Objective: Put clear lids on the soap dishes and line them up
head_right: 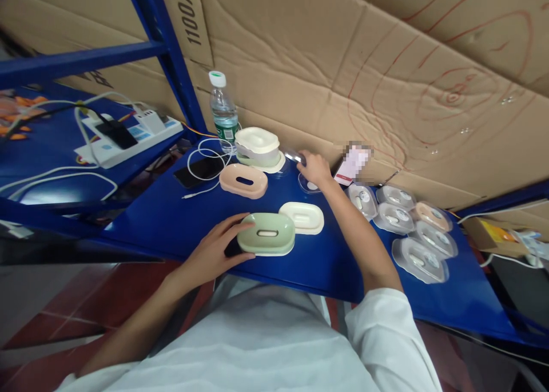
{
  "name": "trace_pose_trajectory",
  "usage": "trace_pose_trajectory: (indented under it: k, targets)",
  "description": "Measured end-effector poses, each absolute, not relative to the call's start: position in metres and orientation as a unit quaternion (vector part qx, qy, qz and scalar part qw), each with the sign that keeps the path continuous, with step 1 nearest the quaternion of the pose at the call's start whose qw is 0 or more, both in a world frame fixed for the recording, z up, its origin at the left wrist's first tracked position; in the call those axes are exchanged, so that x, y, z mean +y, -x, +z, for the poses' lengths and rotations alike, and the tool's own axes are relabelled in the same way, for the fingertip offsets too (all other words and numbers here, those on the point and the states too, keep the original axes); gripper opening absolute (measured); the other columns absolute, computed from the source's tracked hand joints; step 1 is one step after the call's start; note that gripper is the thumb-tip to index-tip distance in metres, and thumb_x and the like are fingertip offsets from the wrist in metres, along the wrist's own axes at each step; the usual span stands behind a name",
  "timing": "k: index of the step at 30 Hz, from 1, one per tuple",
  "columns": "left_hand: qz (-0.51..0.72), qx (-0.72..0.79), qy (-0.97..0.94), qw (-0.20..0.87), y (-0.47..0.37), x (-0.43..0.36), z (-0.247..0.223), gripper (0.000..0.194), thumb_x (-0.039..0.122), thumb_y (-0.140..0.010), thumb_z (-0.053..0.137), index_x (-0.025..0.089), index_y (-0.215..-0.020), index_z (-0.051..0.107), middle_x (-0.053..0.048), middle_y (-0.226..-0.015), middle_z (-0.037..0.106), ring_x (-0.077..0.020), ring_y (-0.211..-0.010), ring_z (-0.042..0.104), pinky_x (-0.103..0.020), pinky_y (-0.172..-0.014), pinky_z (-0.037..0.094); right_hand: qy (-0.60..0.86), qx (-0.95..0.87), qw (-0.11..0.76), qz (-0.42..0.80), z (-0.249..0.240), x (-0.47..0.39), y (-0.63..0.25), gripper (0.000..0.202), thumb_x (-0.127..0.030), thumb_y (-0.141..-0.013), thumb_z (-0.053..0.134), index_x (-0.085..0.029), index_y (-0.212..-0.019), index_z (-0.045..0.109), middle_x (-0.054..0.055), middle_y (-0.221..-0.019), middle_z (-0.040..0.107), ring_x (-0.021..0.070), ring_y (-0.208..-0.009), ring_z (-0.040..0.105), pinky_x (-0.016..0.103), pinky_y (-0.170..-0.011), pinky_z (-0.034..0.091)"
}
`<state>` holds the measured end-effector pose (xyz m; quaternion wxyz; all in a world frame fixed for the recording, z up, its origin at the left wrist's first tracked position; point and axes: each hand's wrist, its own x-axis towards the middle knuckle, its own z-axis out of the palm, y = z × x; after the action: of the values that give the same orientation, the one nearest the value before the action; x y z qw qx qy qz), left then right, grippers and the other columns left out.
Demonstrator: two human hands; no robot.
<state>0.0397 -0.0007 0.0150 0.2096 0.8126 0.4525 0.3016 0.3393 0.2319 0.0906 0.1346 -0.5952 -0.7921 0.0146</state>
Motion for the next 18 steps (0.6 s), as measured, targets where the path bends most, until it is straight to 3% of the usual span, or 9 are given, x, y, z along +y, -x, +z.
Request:
trace_pose_trajectory:
  k: [7,12,15,18]
  targets:
    - [0.298,0.464,-0.810,0.201,-0.041,-0.002,0.018,0.055,0.044,-0.094,0.080,0.028,-0.143,0.062,-0.012,-0.160,0.055,-0.0334,-0.143,0.059,-0.051,-0.120,0.053,0.646,-0.737,0.159,-0.120,0.109,0.223,-0.337,0.036,-0.024,-0.107,0.043,-0.011,-0.125,0.071,0.026,-0.120,0.075,0.0423,-0.113,0.072,0.058,-0.099,0.053]
    - [0.280,0.442,-0.827,0.206,-0.040,-0.004,0.025,0.045,0.039,-0.093,0.077,0.025,-0.135,0.065,-0.013,-0.170,0.045,-0.0341,-0.152,0.052,-0.052,-0.124,0.048,0.580,-0.750,0.248,-0.197,0.133,0.160,-0.346,0.035,-0.031,-0.111,0.039,-0.014,-0.117,0.069,0.020,-0.113,0.073,0.0381,-0.115,0.068,0.061,-0.108,0.047]
    - [0.273,0.431,-0.836,0.202,-0.040,-0.004,0.025,0.037,0.037,-0.094,0.075,0.025,-0.128,0.067,-0.012,-0.173,0.041,-0.0336,-0.155,0.049,-0.053,-0.125,0.047,0.531,-0.776,0.328,-0.087,0.124,0.097,-0.350,0.029,-0.040,-0.112,0.042,-0.023,-0.116,0.066,0.013,-0.113,0.073,0.0322,-0.110,0.071,0.053,-0.101,0.055]
    - [0.273,0.422,-0.845,0.184,-0.041,-0.005,0.023,0.034,0.037,-0.097,0.073,0.025,-0.128,0.069,-0.012,-0.173,0.043,-0.0332,-0.154,0.051,-0.052,-0.124,0.048,0.488,-0.771,0.391,0.118,0.094,0.042,-0.354,0.023,-0.049,-0.110,0.052,-0.029,-0.110,0.062,0.005,-0.099,0.074,0.0248,-0.089,0.074,0.042,-0.078,0.063]
